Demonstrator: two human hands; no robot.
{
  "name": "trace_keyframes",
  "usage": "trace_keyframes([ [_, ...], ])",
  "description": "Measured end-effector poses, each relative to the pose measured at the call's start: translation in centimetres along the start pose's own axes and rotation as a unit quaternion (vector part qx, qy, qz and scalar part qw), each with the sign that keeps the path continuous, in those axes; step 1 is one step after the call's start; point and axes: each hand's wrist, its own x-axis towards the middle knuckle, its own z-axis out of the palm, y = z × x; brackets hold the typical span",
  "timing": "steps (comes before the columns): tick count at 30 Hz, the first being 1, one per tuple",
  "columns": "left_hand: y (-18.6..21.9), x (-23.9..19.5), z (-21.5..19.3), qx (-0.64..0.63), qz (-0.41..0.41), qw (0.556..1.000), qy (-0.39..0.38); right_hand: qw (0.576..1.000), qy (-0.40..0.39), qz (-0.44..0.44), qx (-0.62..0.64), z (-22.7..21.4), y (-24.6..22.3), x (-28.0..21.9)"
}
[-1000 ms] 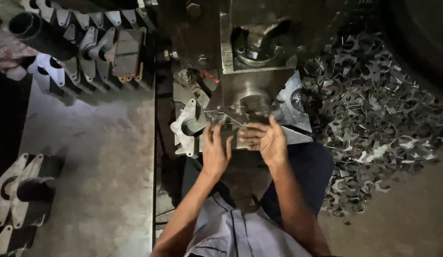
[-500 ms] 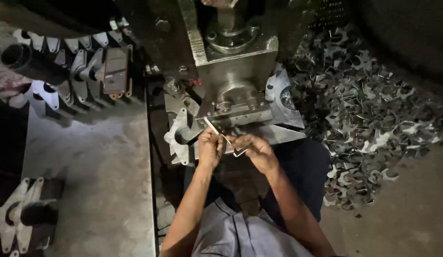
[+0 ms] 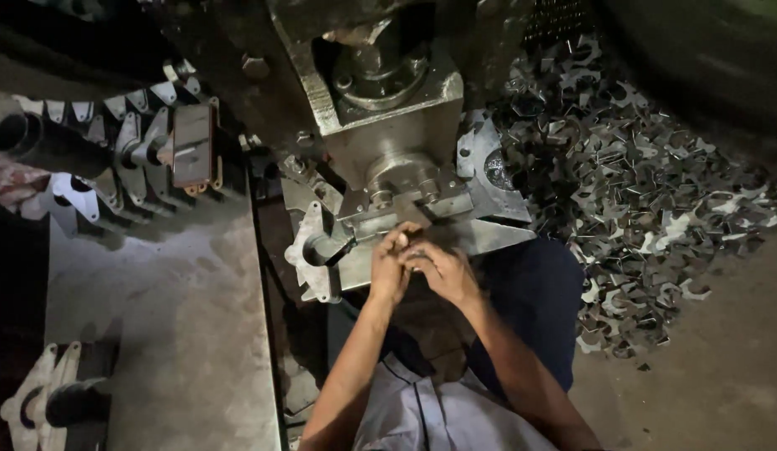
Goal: Placing small metal plates into a press machine to punch or form them and then removing them.
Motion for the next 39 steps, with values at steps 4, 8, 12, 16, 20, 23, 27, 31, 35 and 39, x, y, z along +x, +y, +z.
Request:
trace_keyframes([
  [4,-2.2,-2.0,-2.3,0.137,0.065,0.988,-0.04,0.993,0.012,-0.086,-0.084,-1.2,2.9,3.4],
  [8,-2.2,-5.1,-2.4,0.208,0.054,0.976,-0.03,0.988,-0.017,-0.143,-0.053,-1.9,3.3,4.7],
  [12,-2.1,-6.2,-2.0,0.207,0.046,0.977,-0.008,0.995,-0.067,-0.03,0.063,-2.2,4.1,4.4],
  [16,-0.9,-6.6,-1.5,0.23,0.073,0.969,-0.058,0.992,-0.028,-0.109,-0.055,-1.0,6.4,4.5],
  [20,4.4,-7.4,-1.4,0.45,0.2,0.869,0.042,0.98,0.003,-0.191,-0.054,-1.9,4.1,4.9],
  [23,8.6,-7.4,-5.1,0.611,0.346,0.696,0.154,0.992,-0.028,-0.093,-0.082,-0.9,6.5,4.5],
  [27,10.9,-3.7,-19.0,0.698,0.301,0.596,0.26,0.984,-0.028,-0.116,-0.129,0.9,10.6,4.4],
  [31,13.2,0.2,-24.8,0.823,0.218,0.458,0.255,0.985,0.076,-0.13,-0.083,-0.2,6.1,4.7],
  [35,13.9,2.5,-28.3,0.721,-0.004,0.661,0.209,0.948,0.121,-0.13,-0.264,-1.0,4.8,5.9],
  [39,14.5,2.2,-26.6,0.732,-0.015,0.662,0.161,0.89,0.072,-0.138,-0.429,-1.5,6.6,5.9],
])
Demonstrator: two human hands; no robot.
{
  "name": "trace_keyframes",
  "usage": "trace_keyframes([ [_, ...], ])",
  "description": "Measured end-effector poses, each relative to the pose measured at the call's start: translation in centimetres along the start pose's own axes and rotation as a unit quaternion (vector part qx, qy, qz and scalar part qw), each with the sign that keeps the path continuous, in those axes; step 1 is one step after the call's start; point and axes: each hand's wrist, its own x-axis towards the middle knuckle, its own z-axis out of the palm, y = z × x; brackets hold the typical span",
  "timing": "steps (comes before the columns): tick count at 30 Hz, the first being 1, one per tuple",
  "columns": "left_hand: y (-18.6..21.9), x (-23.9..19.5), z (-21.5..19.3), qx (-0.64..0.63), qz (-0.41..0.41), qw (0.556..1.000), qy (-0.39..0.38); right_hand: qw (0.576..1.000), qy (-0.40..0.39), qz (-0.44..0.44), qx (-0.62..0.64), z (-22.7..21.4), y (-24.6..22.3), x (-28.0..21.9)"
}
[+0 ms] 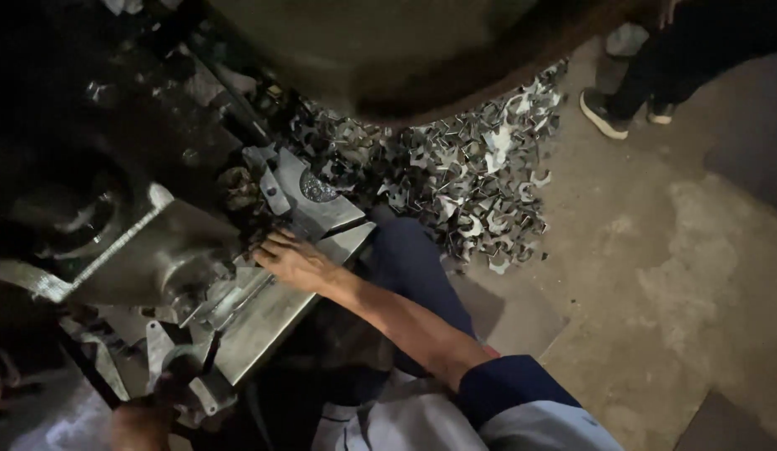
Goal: Placing small metal plates into a press machine to punch or form them and then removing them.
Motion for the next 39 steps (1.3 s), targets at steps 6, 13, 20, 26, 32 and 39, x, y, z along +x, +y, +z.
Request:
trace_keyframes([
  [6,0.2,-2.5,0.6,-0.112,-0.017,0.994,0.001,0.86,-0.386,0.234,0.237,-10.4,-1.8,3.4],
  [13,16.2,-15.8,-3.2,-0.123,0.129,0.962,0.206,0.827,0.026,0.539,0.158,-13.7,19.0,-4.4],
  [20,20.1,-14.9,4.7,-0.53,0.008,0.848,-0.008,0.699,0.0,0.498,0.513,-8.7,2.8,-4.8],
  [26,22.8,-10.8,6.3,-0.589,-0.01,0.807,0.031,0.595,-0.179,0.439,0.649,-0.5,-8.1,-6.2],
  [32,24.6,-7.7,7.3,-0.555,-0.001,0.827,0.093,0.62,-0.135,0.453,0.626,1.5,-6.8,-3.8],
  [39,24.2,-7.4,8.3,-0.531,0.026,0.836,0.137,0.624,-0.149,0.463,0.612,2.0,-6.2,-4.1],
])
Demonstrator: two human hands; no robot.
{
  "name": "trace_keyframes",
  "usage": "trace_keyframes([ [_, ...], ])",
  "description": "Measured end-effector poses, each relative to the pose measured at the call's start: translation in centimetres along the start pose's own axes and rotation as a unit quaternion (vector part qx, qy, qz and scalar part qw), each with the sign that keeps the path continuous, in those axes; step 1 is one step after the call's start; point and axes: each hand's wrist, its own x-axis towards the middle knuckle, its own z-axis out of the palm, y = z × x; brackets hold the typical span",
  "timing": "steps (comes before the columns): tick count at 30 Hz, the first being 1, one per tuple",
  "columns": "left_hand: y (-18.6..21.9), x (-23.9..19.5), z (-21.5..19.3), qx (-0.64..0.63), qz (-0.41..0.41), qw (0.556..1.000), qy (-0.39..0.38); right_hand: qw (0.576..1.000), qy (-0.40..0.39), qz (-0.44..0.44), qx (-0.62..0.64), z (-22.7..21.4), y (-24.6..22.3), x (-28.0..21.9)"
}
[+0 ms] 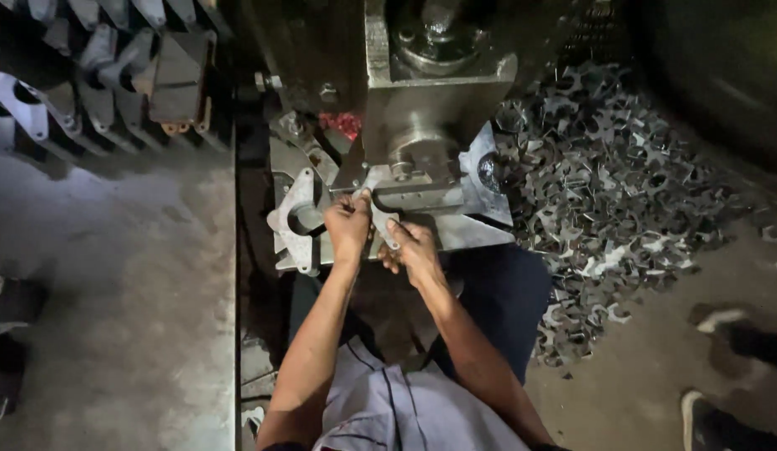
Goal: Placing small metal plates into a press machine to punch or form them and then removing them.
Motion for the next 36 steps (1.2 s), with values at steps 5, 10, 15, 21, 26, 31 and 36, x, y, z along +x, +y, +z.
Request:
trace_keyframes([
  [5,0.8,-0.1,0.1,-0.013,-0.003,1.0,0.006,1.0,-0.012,-0.012,0.011,0.2,-0.4,0.6],
  [10,0.6,-0.3,-1.7,-0.049,-0.045,0.997,-0.043,0.999,-0.016,-0.022,0.018,0.4,0.5,1.2],
  [15,2.0,-5.8,-4.0,0.161,0.144,0.976,0.005,0.998,-0.005,0.019,0.066,0.8,-0.1,1.0],
  [21,1.2,-7.5,-4.2,0.358,0.417,0.835,-0.029,0.971,-0.125,0.084,0.186,-0.3,-6.0,-2.8],
  [26,4.6,-2.7,-2.2,0.403,0.406,0.816,-0.089,0.98,-0.07,0.007,0.187,-2.7,-2.6,-0.3],
  [31,2.8,0.5,-3.1,0.366,0.367,0.845,-0.13,0.978,-0.069,-0.074,0.182,-3.7,-1.5,0.1],
  [36,-3.8,1.2,-3.8,-0.144,0.01,0.966,-0.215,0.924,-0.196,-0.185,0.271,-4.2,-0.6,-2.3],
])
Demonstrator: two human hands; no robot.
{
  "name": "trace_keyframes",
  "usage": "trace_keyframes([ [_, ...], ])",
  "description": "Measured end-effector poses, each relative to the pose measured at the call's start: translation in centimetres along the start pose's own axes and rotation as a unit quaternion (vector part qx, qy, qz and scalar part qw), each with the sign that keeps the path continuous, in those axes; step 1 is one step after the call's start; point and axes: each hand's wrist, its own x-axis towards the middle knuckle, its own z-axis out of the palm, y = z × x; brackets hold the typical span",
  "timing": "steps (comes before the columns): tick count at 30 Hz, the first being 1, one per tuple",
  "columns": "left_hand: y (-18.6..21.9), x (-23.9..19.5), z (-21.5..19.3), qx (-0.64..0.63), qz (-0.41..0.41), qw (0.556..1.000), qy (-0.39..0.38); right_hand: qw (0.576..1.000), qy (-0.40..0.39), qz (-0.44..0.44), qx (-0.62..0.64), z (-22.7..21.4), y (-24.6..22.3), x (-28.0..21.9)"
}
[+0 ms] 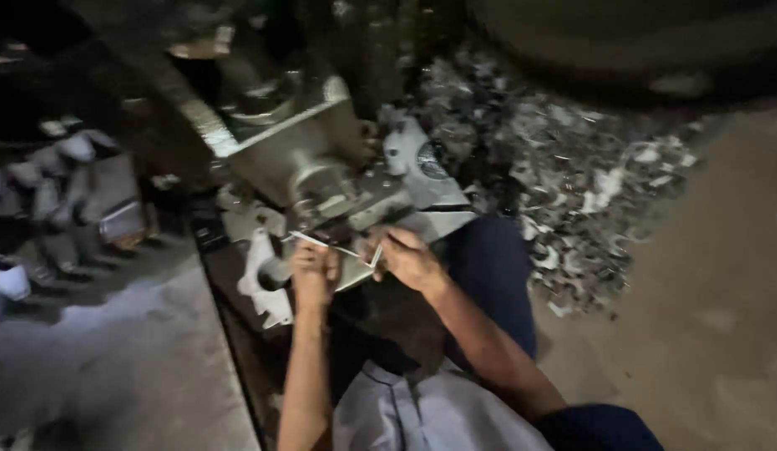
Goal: Placing small metal plates into a press machine to punch or form them and then removing them.
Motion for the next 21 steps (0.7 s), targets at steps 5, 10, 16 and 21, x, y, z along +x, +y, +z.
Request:
trace_keyframes([
  [5,3.9,-2.6,6.1,0.045,-0.04,0.998,-0.012,0.921,0.002,-0.066,-0.383,3.7,-2.1,1.7],
  [10,3.2,-5.2,5.3,0.118,-0.003,0.993,-0.014,0.813,-0.065,-0.175,-0.552,1.6,-2.7,4.8],
  [16,7.4,-7.6,4.7,0.222,0.023,0.973,0.06,0.763,-0.051,-0.179,-0.62,3.2,-4.0,4.7],
  [21,9.3,-8.0,5.6,0.181,0.029,0.98,0.073,0.802,-0.051,-0.118,-0.583,1.3,-2.2,5.0],
])
